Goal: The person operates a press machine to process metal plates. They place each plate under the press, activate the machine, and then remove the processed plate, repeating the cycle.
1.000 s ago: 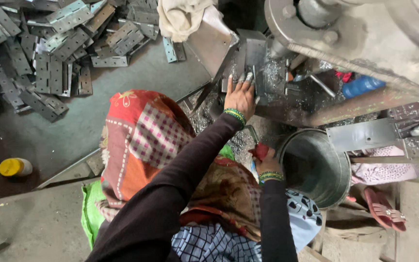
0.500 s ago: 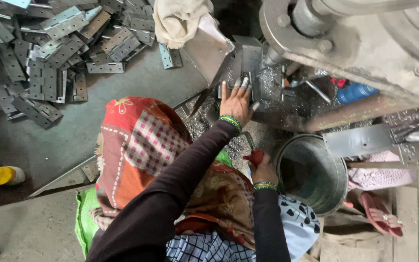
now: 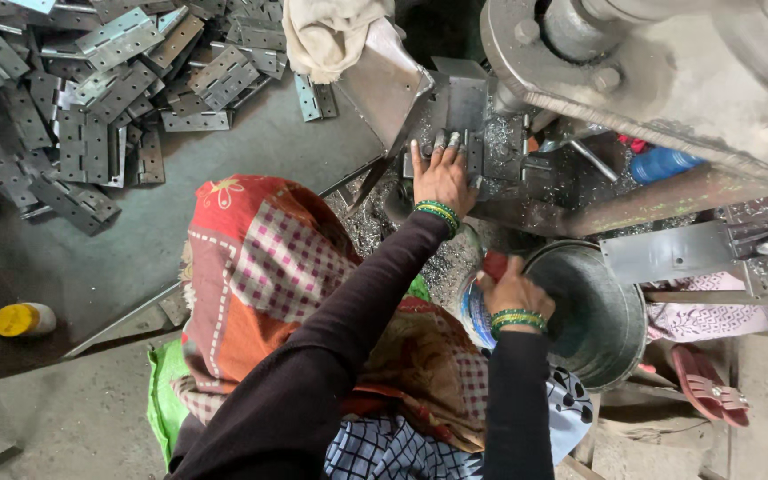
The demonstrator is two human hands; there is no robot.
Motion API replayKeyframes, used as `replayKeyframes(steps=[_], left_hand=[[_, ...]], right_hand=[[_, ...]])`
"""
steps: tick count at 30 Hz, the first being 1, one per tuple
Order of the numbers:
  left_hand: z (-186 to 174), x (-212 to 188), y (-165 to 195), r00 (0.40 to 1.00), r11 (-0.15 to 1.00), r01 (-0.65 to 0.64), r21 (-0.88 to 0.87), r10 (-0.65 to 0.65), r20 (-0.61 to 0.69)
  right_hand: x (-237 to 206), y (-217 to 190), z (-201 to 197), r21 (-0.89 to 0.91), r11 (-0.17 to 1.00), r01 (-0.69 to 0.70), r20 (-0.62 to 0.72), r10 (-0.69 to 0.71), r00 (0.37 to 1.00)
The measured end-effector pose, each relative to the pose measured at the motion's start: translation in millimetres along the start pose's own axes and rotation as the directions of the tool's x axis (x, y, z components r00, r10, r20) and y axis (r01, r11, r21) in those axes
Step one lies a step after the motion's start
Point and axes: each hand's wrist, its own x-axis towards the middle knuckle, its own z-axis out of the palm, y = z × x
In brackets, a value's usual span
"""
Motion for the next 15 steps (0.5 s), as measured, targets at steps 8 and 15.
replayKeyframes(steps=[8,15], left_hand=[[22.4,5.0,-22.9,0.99,0.992,-0.118,0.052,0.121,-0.078],[13.9,5.0,-25.4,0.991,0.991,-0.127,-0.028,0.126,-0.031]], right_hand=[[39.0,16.9,119.5,0.275,0.94,0.201,-0.16,-0.162,0.974],[17.1,25.3,33.4,0.06,0.997,0.057,-0.084,-0.052,0.995]])
